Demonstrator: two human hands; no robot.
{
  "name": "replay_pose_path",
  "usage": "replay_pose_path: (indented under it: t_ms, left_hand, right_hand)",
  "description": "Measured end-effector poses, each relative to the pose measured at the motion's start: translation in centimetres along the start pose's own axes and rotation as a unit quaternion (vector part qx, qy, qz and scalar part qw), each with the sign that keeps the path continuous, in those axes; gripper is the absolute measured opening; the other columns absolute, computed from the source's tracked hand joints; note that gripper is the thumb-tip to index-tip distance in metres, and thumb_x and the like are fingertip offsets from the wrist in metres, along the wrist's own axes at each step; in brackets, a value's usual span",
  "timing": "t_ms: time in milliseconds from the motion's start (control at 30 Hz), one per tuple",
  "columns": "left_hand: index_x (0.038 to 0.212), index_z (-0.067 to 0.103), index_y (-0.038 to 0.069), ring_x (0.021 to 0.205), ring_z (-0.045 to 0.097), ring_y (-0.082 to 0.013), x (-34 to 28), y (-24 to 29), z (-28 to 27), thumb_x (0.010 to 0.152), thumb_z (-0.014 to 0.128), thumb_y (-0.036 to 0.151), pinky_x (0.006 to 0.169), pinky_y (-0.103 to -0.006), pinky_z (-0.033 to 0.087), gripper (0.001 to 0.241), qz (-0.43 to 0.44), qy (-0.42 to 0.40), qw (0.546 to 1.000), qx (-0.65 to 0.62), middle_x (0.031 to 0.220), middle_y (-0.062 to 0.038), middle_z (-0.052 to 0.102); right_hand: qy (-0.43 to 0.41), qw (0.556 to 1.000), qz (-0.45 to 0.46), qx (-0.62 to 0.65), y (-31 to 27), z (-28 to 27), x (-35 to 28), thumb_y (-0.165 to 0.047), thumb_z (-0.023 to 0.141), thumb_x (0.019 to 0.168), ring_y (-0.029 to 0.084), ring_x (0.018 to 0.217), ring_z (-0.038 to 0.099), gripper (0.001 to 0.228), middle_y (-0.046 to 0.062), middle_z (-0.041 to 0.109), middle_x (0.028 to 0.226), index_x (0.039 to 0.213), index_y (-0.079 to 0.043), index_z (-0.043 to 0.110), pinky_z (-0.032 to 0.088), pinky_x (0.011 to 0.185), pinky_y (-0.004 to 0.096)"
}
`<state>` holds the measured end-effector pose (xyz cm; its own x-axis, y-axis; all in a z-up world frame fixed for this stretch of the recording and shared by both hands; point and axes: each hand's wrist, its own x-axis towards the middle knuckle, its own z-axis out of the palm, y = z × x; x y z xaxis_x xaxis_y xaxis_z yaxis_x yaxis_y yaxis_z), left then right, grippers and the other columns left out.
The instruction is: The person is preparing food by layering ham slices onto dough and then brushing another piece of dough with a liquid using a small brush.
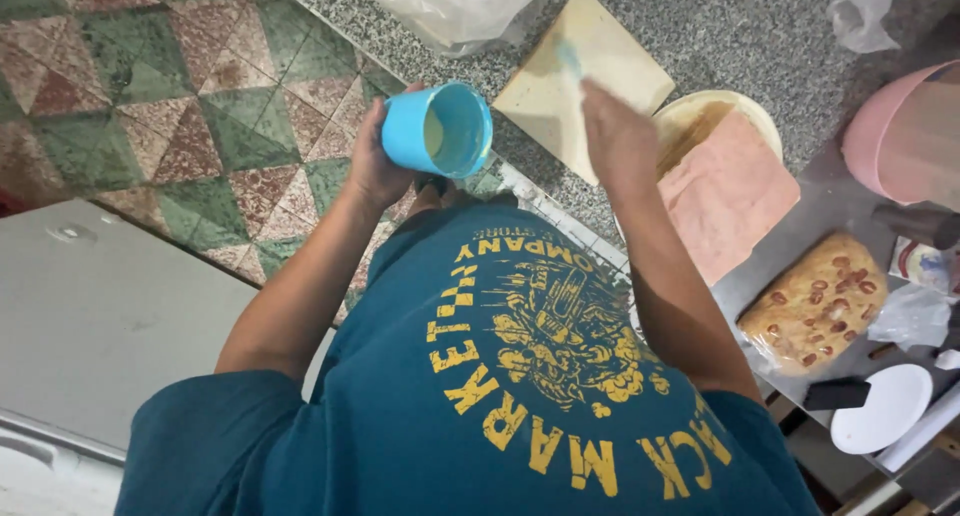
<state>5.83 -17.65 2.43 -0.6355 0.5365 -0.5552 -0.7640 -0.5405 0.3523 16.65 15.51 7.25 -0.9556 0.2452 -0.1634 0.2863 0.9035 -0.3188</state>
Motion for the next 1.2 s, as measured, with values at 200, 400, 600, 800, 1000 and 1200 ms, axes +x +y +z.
replay_pose_path:
  t_ms: [200,400,600,800,1000,1200]
  left_hand:
    - [0.145,0.059,0.018,0.121,0.064,-0.0368,-1.4,0.8,1.9,0.089,0.061,0.061,0.114,-0.0538,0.044,0.07,0.008,-0.01,1.0,-0.015,0.134,-0.017,0.067]
    - [0.145,0.059,0.022,0.118,0.066,-0.0356,-1.0,1.2,0.7,0.089,0.061,0.063,0.111,-0.0516,0.046,0.069,0.006,-0.007,1.0,-0.015,0.132,-0.015,0.067]
    - [0.142,0.056,0.015,0.122,0.06,-0.0373,-1.2,2.3,0.2,0.077,0.07,0.059,0.098,-0.0561,0.052,0.079,-0.03,-0.012,0.999,-0.032,0.144,-0.016,0.057]
    - [0.138,0.06,0.016,0.119,0.062,-0.0363,-1.0,2.4,0.1,0.077,0.074,0.057,0.096,-0.0556,0.053,0.076,-0.028,-0.025,0.999,-0.034,0.141,-0.015,0.06]
    - [0.141,0.058,0.009,0.125,0.061,-0.0389,-0.7,2.1,-1.1,0.084,0.071,0.054,0.105,-0.0555,0.051,0.074,-0.01,-0.058,0.994,-0.092,0.14,-0.02,0.061]
    - [0.145,0.056,0.013,0.125,0.059,-0.0367,-0.7,2.6,-0.7,0.088,0.066,0.059,0.107,-0.0539,0.05,0.074,-0.005,-0.112,0.992,-0.063,0.14,-0.018,0.06]
  right_hand:
    - [-0.041,0.996,-0.033,-0.077,0.8,4.1,-0.3,-0.037,0.042,0.113,0.028,0.125,0.064,0.042,0.004,0.061,0.145,0.153,-0.028,0.054,0.048,0.105,0.053]
    - [-0.201,0.979,-0.001,-0.033,-7.6,0.0,-4.7,-0.043,0.041,0.111,0.025,0.121,0.065,0.041,0.0,0.067,0.138,0.146,-0.031,0.058,0.048,0.106,0.044]
    - [-0.046,0.93,0.192,0.311,-6.1,-4.3,1.4,-0.035,0.05,0.106,0.01,0.064,0.071,0.027,0.0,0.079,0.1,0.116,-0.018,0.069,0.05,0.055,0.021]
    - [0.11,0.9,0.178,0.383,-0.3,-3.6,5.6,-0.022,0.052,0.103,0.011,0.071,0.076,0.02,0.006,0.078,0.101,0.111,-0.01,0.066,0.055,0.047,0.019]
    - [0.02,0.972,-0.129,-0.193,3.5,5.6,-0.6,-0.028,0.043,0.114,0.024,0.083,0.074,0.034,0.006,0.076,0.101,0.141,-0.021,0.063,0.058,0.061,0.041]
    - [-0.119,0.991,0.039,0.035,-5.6,-3.7,-4.7,-0.026,0.044,0.108,0.028,0.107,0.068,0.041,0.01,0.072,0.128,0.138,-0.019,0.069,0.049,0.091,0.037]
